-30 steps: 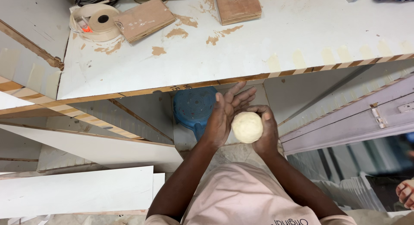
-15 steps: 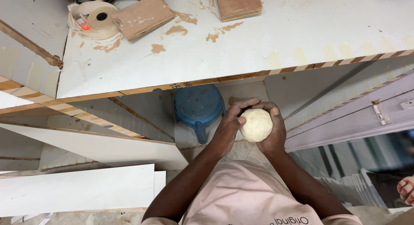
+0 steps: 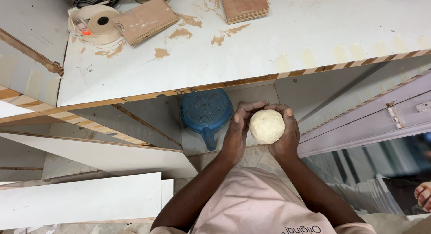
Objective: The person holds a ball of white putty and repeatedly applies small pieces to the edge of a white wooden shelf. They smooth the putty into the seam with their fingers, working along the length of the shelf edge.
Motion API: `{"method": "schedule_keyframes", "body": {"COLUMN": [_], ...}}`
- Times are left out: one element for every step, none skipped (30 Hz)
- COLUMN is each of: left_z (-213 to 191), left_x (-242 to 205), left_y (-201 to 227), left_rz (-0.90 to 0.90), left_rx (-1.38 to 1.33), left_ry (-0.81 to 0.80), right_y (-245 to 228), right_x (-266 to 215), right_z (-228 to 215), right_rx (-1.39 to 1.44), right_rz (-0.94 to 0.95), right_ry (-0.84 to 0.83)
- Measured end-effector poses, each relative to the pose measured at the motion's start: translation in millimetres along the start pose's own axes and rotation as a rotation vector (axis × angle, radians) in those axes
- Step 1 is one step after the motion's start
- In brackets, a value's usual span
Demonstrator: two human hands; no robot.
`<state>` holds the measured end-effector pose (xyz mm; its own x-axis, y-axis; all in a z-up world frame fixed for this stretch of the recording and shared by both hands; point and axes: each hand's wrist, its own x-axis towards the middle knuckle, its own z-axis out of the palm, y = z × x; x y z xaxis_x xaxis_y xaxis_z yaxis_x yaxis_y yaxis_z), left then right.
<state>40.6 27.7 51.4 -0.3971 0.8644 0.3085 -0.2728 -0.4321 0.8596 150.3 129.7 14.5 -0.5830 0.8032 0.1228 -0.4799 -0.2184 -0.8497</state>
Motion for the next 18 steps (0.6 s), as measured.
{"method": "schedule_keyframes", "body": {"left_z": [2.5,4.7,7.1,9.4,10.6,10.3,9.8,9.3,8.3,7.3,6.8,6.4,5.9,5.5,5.6,5.5,5.1,4.6], "left_x": [-2.1,-3.8,-5.0,-6.0,-5.8,-4.8,-3.3,-2.3,-0.7,1.6,2.5,2.0,2.3,3.0,3.2,3.6,3.9,3.4], "left_y": [-2.1,-4.7,-7.8,-11.1,-14.3,-17.0,-19.7,-22.0,-23.4,-24.4,-25.0,-24.8,-23.8,-22.9,-22.6,-22.6,-22.5,-22.6], "left_rz": [0.017,0.035,0.068,0.101,0.138,0.156,0.173,0.190,0.186,0.183,0.178,0.156,0.136,0.116,0.102,0.087,0.074,0.058], "left_rx": [0.042,0.084,0.124,0.165,0.205,0.197,0.188,0.179,0.116,0.052,-0.012,-0.023,-0.034,-0.045,-0.095,-0.146,-0.195,-0.244], "left_ry": [0.017,0.033,0.061,0.088,0.116,0.151,0.185,0.218,0.237,0.256,0.275,0.274,0.271,0.268,0.251,0.233,0.216,0.199], "right_y": [1.2,3.3,5.8,8.7,12.8,17.9,20.4,19.7,18.1,15.9,14.6,14.2,13.6,13.3,13.9,15.5,17.7,20.0], "right_x": [-1.0,-2.5,-4.2,-6.2,-8.3,-11.3,-12.9,-13.1,-13.2,-13.6,-15.0,-16.6,-16.1,-14.2,-12.7,-11.4,-9.9,-8.7], "right_z": [-0.6,-0.7,-0.5,-0.3,1.4,4.5,5.8,5.2,5.4,6.0,7.5,9.5,10.5,9.9,8.0,5.5,3.1,0.9], "right_rx": [-0.026,-0.135,-0.244,-0.354,-0.360,-0.367,-0.374,-0.406,-0.436,-0.467,-0.535,-0.604,-0.674,-0.703,-0.733,-0.763,-0.726,-0.688], "right_rz": [0.001,-0.033,-0.066,-0.099,-0.145,-0.191,-0.238,-0.286,-0.335,-0.384,-0.390,-0.395,-0.403,-0.424,-0.442,-0.460,-0.469,-0.478], "right_ry": [0.007,0.023,0.036,0.049,0.041,0.032,0.026,-0.040,-0.105,-0.171,-0.182,-0.193,-0.205,-0.195,-0.186,-0.177,-0.179,-0.181]}}
